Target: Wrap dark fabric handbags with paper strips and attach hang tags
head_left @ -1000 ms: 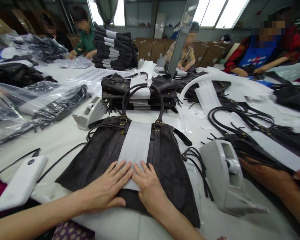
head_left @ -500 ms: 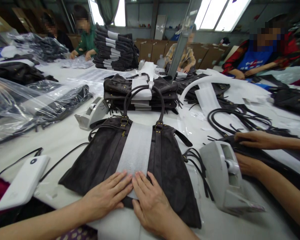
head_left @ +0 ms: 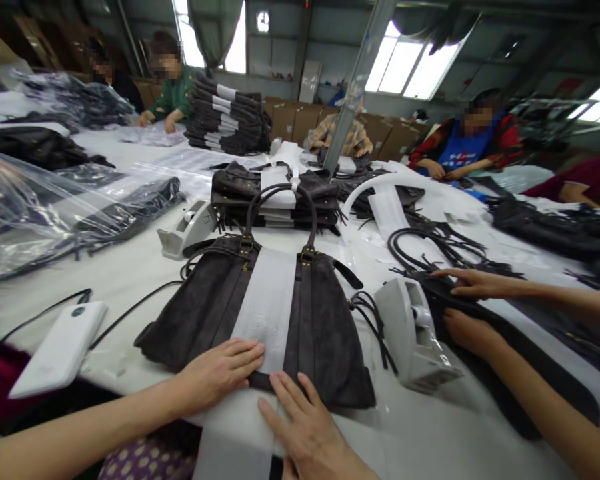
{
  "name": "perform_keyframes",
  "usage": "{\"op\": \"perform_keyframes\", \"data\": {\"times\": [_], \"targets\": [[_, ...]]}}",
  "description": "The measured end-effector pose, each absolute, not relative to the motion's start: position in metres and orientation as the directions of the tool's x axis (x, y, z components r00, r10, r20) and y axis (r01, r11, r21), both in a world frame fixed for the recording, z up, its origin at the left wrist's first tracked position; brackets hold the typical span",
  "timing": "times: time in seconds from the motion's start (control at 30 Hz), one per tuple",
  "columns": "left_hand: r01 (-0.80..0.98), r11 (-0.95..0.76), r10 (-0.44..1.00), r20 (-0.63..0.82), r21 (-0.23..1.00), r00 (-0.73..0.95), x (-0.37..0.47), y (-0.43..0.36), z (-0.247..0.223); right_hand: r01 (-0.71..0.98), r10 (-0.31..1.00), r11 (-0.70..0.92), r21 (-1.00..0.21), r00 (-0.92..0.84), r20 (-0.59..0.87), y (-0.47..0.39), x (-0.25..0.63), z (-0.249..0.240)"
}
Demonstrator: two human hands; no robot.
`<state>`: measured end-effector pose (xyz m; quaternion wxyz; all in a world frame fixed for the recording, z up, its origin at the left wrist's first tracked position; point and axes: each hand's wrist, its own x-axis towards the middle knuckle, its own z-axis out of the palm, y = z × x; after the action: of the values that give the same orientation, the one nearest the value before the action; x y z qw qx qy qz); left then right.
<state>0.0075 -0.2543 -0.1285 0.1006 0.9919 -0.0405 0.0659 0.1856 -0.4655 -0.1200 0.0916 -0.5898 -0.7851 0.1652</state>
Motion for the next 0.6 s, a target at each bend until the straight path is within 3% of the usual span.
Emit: {"op": "perform_keyframes", "data": {"times": [0.17,0.37,0.47,0.6], "targets": [[-0.075,-0.959,-0.038,0.141,0.273,0.989,0.006,-0.259,-0.121,0.937,0.973,0.220,-0.270,-0.232,-0.011,-0.463,0.171,-0.121],[-0.070,-0.950,-0.039,0.107,0.305,0.993,0.001,-0.265,-0.116,0.946,0.905,0.309,-0.104,-0.258,0.337,-0.437,0.149,-0.146],[-0.080,-0.940,-0.051,0.096,0.331,0.994,0.001,-0.266,-0.113,0.940,0.902,0.298,-0.167,-0.220,0.372,-0.425,0.155,-0.140],[-0.065,-0.921,-0.043,0.065,0.385,0.997,0.004,-0.263,-0.100,0.914,0.960,0.238,-0.330,-0.169,0.224,-0.413,0.167,-0.114]]}}
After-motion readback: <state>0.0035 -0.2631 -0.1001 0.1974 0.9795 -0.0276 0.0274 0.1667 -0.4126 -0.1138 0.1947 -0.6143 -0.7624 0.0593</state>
